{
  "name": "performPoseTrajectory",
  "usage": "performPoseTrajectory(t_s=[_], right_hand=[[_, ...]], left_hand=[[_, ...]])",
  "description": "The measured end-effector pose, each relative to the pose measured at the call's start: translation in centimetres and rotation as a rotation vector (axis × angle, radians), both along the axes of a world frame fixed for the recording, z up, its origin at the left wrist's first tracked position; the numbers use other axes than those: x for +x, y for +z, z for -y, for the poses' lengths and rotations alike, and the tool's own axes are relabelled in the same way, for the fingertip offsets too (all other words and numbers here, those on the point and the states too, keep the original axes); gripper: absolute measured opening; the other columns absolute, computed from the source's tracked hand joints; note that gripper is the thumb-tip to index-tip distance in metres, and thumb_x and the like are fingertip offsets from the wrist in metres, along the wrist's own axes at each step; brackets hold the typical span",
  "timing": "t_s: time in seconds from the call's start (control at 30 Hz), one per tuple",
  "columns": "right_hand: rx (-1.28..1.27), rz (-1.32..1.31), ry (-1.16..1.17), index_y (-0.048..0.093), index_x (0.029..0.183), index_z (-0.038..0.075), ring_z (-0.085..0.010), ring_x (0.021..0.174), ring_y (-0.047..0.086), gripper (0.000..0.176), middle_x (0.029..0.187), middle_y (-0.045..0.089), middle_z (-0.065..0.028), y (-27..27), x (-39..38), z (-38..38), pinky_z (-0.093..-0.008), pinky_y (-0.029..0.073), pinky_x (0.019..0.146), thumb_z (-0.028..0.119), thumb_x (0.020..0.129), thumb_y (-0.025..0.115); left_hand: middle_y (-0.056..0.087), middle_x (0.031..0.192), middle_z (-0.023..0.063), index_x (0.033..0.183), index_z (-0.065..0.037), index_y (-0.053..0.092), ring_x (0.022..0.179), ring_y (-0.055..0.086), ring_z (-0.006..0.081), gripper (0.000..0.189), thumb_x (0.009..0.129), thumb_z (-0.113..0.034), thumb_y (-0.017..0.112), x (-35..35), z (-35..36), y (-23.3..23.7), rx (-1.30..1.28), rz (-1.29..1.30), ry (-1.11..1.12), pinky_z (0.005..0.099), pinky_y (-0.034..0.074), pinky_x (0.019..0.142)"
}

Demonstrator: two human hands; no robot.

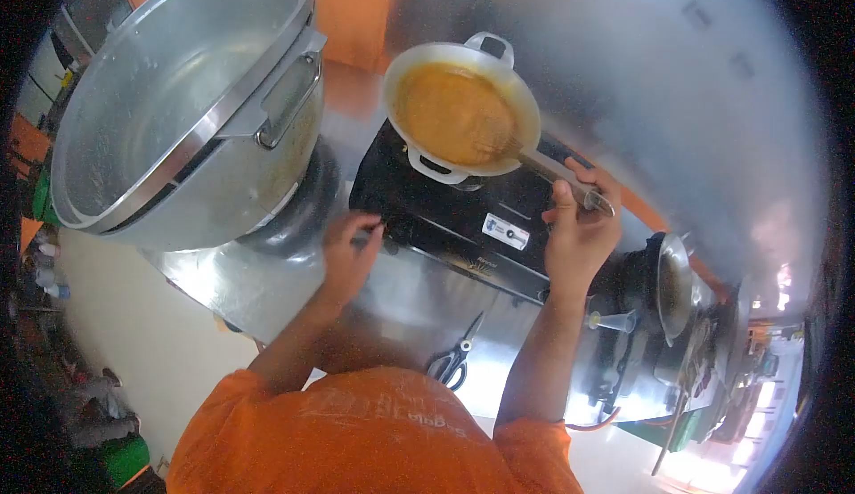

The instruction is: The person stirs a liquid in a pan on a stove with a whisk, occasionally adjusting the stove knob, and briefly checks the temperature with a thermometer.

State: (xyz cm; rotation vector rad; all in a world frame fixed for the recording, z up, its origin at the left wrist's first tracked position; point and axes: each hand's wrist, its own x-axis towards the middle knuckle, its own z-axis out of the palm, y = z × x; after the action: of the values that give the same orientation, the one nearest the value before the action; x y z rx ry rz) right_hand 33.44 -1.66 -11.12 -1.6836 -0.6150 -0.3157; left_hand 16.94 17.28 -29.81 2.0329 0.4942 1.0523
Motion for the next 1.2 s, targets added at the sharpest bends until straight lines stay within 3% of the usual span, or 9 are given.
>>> performPoseTrajectory(t_s=[0.23,0.37,0.47,0.67,0.87,0.97,1.07,1.17,1.2], right_hand=[[-0.003,-0.023,0.002,0.054,0.109,0.001,-0.0091,0.076,0.06,0.027,0.115,0.064,-0.0178,0.4,-0.3,0.4,-0.0203,0.053,0.054,0.01,0.089,0.07],[-0.001,-0.032,0.007,0.054,0.109,0.0,-0.0097,0.079,0.061,0.026,0.116,0.064,-0.0179,0.4,-0.3,0.5,-0.0203,0.053,0.055,0.009,0.09,0.069],[0.01,-0.024,0.025,0.054,0.11,0.0,-0.0098,0.08,0.061,0.026,0.116,0.064,-0.0175,0.3,-0.2,0.6,-0.0202,0.054,0.055,0.008,0.09,0.068],[0.007,-0.025,0.021,0.054,0.111,0.0,-0.0098,0.081,0.062,0.026,0.116,0.064,-0.0161,0.3,-0.2,0.5,-0.02,0.054,0.056,0.006,0.09,0.068],[-0.002,-0.05,-0.009,0.056,0.11,0.001,-0.01,0.083,0.062,0.025,0.115,0.064,-0.0155,0.6,-0.4,0.5,-0.0198,0.054,0.056,0.006,0.089,0.068],[-0.023,-0.048,-0.032,0.056,0.109,0.001,-0.0101,0.084,0.062,0.024,0.114,0.065,-0.0149,0.7,-0.5,0.4,-0.0199,0.054,0.057,0.006,0.089,0.068],[0.013,-0.057,0.005,0.056,0.11,0.002,-0.0097,0.083,0.062,0.024,0.114,0.066,-0.014,0.3,-0.2,0.0,-0.0197,0.054,0.057,0.006,0.089,0.068],[0.055,-0.116,0.04,0.056,0.11,0.002,-0.0089,0.082,0.062,0.026,0.111,0.067,-0.0125,-0.4,-0.1,-1.3,-0.0196,0.053,0.056,0.007,0.089,0.069],[0.069,-0.106,0.033,0.057,0.108,0.002,-0.0079,0.075,0.061,0.025,0.1,0.069,-0.0091,-0.5,-0.1,-2.0,-0.0199,0.052,0.055,0.007,0.088,0.07]], left_hand=[[0.061,0.098,0.0049,0.095,-0.014,0.068,0.094,0.057,0.0295,0.021,0.076,-0.02,0.076,9.7,-3.1,1.1,0.117,-0.116,0.195,0.0441,0.047,0.078],[0.061,0.097,0.0035,0.093,-0.016,0.069,0.093,0.058,0.0285,0.021,0.075,-0.022,0.078,11.3,-3.6,1.0,0.093,-0.151,0.237,0.0438,0.047,0.075],[0.062,0.096,0.0082,0.092,-0.012,0.071,0.092,0.061,0.0322,0.024,0.07,-0.016,0.079,11.5,-4.1,1.4,0.099,-0.179,0.239,0.0439,0.05,0.078],[0.06,0.091,0.0044,0.082,-0.013,0.069,0.089,0.06,0.0283,0.012,0.075,-0.019,0.076,11.8,-4.4,1.1,0.127,-0.188,0.238,0.0427,0.049,0.072],[0.061,0.088,0.0078,0.084,-0.01,0.07,0.08,0.059,0.0294,0.007,0.079,-0.014,0.074,7.2,-3.5,1.0,-0.042,-0.031,0.108,0.0393,0.047,0.068],[0.061,0.088,0.0066,0.087,-0.009,0.071,0.074,0.059,0.0236,0.009,0.079,-0.011,0.075,3.1,-1.9,1.8,-0.184,-0.01,0.014,0.0331,0.046,0.065],[0.06,0.087,0.0053,0.091,-0.006,0.071,0.07,0.056,0.0168,0.012,0.079,-0.008,0.076,-1.1,0.5,7.9,-0.39,-0.025,-0.032,0.0264,0.043,0.061],[0.059,0.086,0.0054,0.091,-0.002,0.072,0.071,0.055,0.0139,0.014,0.079,-0.006,0.076,-3.4,1.5,11.8,-0.554,0.236,-0.234,0.0249,0.043,0.06],[0.059,0.088,0.0063,0.089,-0.004,0.072,0.072,0.056,0.0154,0.009,0.08,-0.003,0.073,-4.6,2.0,13.6,-0.536,0.281,-0.304,0.0263,0.044,0.061]])
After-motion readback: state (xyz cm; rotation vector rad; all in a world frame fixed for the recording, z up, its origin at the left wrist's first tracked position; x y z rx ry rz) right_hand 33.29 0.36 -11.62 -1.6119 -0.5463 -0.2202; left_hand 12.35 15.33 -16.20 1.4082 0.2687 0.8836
